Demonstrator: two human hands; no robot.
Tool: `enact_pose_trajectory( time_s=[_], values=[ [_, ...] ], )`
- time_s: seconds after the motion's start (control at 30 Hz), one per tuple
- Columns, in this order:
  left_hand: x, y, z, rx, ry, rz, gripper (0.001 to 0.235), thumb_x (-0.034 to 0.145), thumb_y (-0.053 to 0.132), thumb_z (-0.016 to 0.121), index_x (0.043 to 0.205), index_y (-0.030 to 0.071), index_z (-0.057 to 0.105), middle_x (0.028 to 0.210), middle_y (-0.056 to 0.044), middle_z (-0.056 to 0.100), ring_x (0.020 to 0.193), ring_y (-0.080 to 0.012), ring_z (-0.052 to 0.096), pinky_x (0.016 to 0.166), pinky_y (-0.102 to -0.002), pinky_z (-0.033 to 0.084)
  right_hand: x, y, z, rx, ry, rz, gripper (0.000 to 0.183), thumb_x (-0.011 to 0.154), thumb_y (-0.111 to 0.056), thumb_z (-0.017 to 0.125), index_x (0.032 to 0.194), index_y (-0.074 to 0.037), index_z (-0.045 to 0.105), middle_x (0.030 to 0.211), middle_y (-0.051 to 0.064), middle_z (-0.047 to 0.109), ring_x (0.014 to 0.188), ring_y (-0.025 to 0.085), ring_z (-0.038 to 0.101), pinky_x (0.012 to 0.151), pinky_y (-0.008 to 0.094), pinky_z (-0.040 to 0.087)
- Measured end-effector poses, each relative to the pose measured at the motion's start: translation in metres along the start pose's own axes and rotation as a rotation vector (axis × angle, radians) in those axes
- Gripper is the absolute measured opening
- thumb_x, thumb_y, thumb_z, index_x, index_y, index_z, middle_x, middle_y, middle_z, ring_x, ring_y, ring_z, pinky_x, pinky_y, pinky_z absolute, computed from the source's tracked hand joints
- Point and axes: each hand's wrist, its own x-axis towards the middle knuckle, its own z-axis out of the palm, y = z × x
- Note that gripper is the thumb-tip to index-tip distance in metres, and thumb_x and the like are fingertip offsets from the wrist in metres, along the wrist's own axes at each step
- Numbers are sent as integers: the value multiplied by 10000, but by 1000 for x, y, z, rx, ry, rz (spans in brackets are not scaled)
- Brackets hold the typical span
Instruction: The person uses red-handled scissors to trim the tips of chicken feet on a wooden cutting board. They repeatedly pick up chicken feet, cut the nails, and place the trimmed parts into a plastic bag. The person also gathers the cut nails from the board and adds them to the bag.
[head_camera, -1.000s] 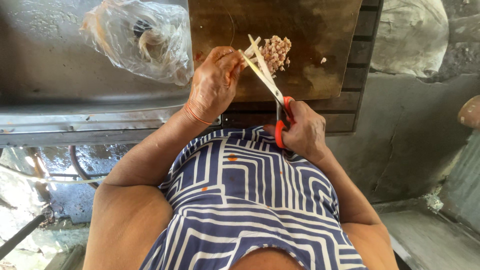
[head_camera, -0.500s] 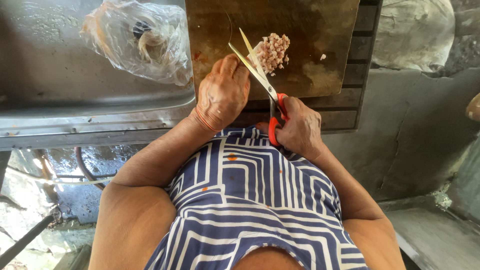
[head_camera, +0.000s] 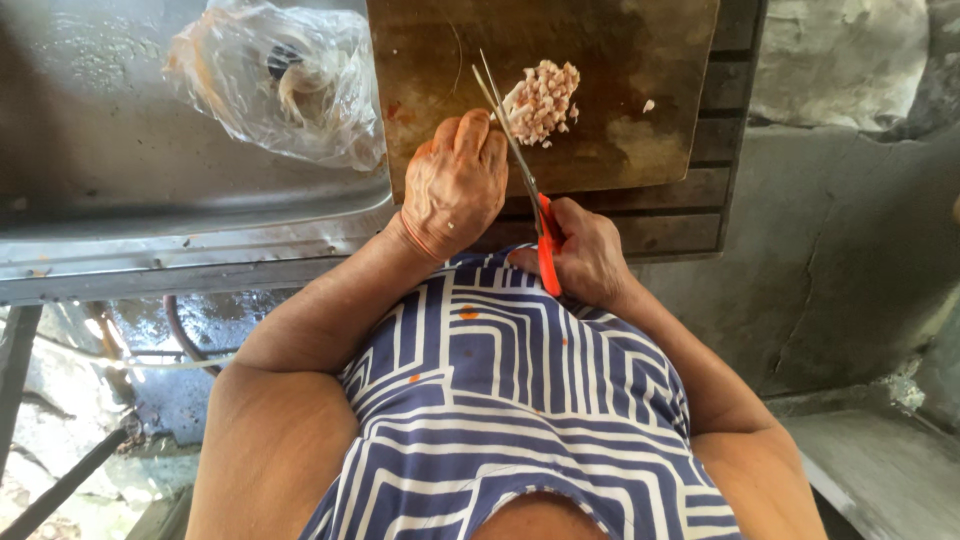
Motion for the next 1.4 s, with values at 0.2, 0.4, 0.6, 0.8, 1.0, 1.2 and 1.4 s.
enact_pose_trajectory(
  time_s=[0.2, 0.4, 0.6, 0.8, 1.0, 1.2, 1.4],
  values=[
    [1, -10, 5, -36, 21, -17, 172, 911, 86, 671, 1057, -5, 657, 1119, -139, 610, 973, -281, 652, 755, -374, 588, 2, 14, 11, 51, 0, -21, 348, 692, -194, 878, 817, -19, 604, 664, 104, 632, 559, 208, 584, 541, 365, 478],
    [-7, -15, 15, -12, 36, -25, 141, 952, 64, 656, 1080, 4, 663, 1078, -127, 615, 950, -280, 660, 735, -368, 589, 6, 25, 24, 246, -66, -19, 239, 729, -117, 816, 850, -11, 640, 652, 74, 621, 568, 135, 545, 517, 321, 455],
    [-14, -27, 22, -74, -10, -108, 40, 1058, 58, 664, 1022, 41, 661, 1003, -100, 621, 823, -228, 658, 650, -344, 579, 10, 22, 13, 736, -270, 175, 255, 714, -105, 830, 911, -38, 683, 711, -17, 614, 594, 65, 538, 521, 249, 429],
    [-23, -43, 2, -169, 75, -166, 103, 1045, 97, 672, 1107, 33, 622, 1102, -120, 615, 860, -227, 676, 686, -339, 594, 0, 13, -8, 642, -274, 211, 229, 740, -154, 825, 903, -57, 697, 741, -25, 641, 613, 49, 568, 539, 225, 462],
    [-5, -58, 7, -343, 223, -226, 110, 1131, 38, 586, 1238, 44, 560, 1252, -119, 563, 1113, -278, 641, 874, -358, 600, -13, 15, -13, 565, -187, 166, 337, 782, -262, 868, 943, -39, 672, 704, -8, 613, 586, 58, 563, 509, 227, 447],
    [-6, -67, 18, 17, 146, -169, 412, 1017, 116, 666, 1392, 0, 539, 1436, -201, 464, 1346, -392, 473, 1140, -534, 403, -30, 34, -14, 366, 205, 111, 286, 840, -176, 852, 998, -20, 671, 782, -19, 647, 651, 31, 565, 555, 207, 475],
    [-20, -33, 24, -79, -1, 39, 749, 1003, 455, 739, 1521, 14, 425, 1618, -254, 326, 1502, -423, 340, 1244, -545, 261, -40, 78, -32, 465, 320, 317, 315, 847, -268, 851, 887, 1, 691, 697, 33, 643, 569, 80, 576, 507, 240, 454]
  ],
)
